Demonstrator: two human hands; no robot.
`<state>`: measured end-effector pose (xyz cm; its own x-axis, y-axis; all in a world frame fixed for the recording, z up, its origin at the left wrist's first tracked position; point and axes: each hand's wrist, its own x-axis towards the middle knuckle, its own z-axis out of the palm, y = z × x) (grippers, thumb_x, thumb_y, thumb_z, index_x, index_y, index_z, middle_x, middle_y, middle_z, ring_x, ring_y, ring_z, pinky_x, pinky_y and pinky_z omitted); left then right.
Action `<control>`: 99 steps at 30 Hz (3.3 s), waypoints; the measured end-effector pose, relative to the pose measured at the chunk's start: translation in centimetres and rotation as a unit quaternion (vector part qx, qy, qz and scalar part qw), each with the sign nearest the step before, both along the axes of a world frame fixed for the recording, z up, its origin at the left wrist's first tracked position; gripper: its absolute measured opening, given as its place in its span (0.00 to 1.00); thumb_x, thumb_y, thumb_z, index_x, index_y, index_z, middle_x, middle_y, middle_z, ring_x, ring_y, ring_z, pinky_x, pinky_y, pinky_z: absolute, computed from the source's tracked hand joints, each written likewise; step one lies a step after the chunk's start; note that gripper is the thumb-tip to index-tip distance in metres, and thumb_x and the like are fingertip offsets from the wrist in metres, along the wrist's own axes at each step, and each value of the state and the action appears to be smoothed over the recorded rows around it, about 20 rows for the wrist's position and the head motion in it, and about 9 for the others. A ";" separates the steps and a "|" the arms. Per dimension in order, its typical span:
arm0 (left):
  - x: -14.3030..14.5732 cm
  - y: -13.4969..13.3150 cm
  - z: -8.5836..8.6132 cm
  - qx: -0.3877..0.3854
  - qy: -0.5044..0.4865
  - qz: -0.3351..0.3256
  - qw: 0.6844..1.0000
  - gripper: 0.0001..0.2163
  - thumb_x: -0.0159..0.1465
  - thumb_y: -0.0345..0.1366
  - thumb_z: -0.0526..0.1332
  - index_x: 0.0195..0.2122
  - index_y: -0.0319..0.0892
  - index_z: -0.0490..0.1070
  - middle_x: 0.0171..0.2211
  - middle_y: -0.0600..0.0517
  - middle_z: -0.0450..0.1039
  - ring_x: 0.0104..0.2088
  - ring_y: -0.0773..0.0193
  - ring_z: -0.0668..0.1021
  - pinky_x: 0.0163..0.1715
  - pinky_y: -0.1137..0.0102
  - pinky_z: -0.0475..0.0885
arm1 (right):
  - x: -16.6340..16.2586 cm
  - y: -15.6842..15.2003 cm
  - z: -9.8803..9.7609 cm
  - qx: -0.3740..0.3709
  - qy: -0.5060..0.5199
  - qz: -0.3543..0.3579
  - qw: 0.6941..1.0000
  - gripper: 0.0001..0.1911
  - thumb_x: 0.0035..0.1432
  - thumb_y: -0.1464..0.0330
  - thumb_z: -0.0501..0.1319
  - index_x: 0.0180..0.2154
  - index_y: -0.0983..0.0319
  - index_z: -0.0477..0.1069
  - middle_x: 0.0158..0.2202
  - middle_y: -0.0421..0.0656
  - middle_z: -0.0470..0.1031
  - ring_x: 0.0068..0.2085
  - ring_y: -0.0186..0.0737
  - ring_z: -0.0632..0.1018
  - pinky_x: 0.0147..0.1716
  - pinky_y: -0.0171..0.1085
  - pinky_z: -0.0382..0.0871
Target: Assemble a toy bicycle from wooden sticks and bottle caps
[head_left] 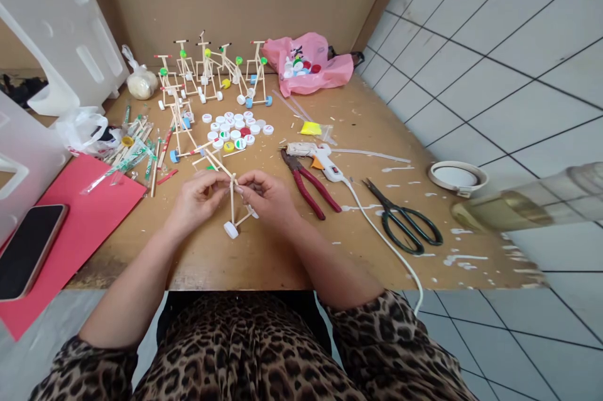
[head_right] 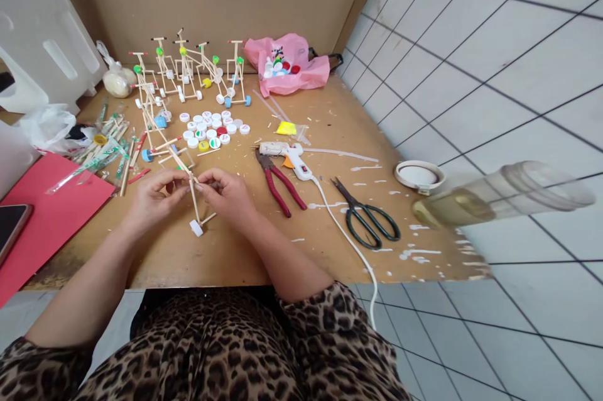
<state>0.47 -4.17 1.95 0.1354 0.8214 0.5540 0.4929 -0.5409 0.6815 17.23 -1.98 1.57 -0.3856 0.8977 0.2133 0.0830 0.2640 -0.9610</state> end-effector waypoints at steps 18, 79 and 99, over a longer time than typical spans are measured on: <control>-0.3 -0.1 0.0 0.016 0.026 -0.015 0.999 0.05 0.60 0.30 0.59 0.32 0.45 0.74 0.27 0.51 0.76 0.27 0.65 0.75 0.28 0.70 0.70 | -0.2 -0.1 0.2 -0.011 0.023 -0.005 1.000 0.08 0.52 0.62 0.61 0.28 0.59 0.67 0.22 0.35 0.65 0.22 0.29 0.66 0.22 0.32 0.60; -3.1 0.3 1.5 -0.082 -0.208 0.141 0.964 0.07 0.53 0.40 0.66 0.25 0.42 0.77 0.23 0.52 0.77 0.23 0.68 0.74 0.25 0.72 0.70 | 0.3 -0.1 -0.5 0.045 -0.020 -0.033 0.998 0.11 0.55 0.62 0.62 0.40 0.59 0.75 0.31 0.41 0.74 0.27 0.32 0.70 0.27 0.34 0.67; -3.6 3.9 0.0 -0.149 -0.041 0.140 0.978 0.04 0.53 0.33 0.63 0.28 0.42 0.78 0.26 0.51 0.78 0.25 0.64 0.74 0.26 0.70 0.66 | -0.3 -0.8 0.5 0.183 -0.117 -0.114 0.969 0.08 0.55 0.65 0.62 0.38 0.59 0.73 0.30 0.40 0.71 0.24 0.32 0.68 0.26 0.35 0.67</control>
<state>-3.12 -0.24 1.95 -0.1541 0.9466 0.2833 0.5298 -0.1628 0.8323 16.88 -2.76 2.10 -0.2627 0.8456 0.4647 0.3833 0.5335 -0.7540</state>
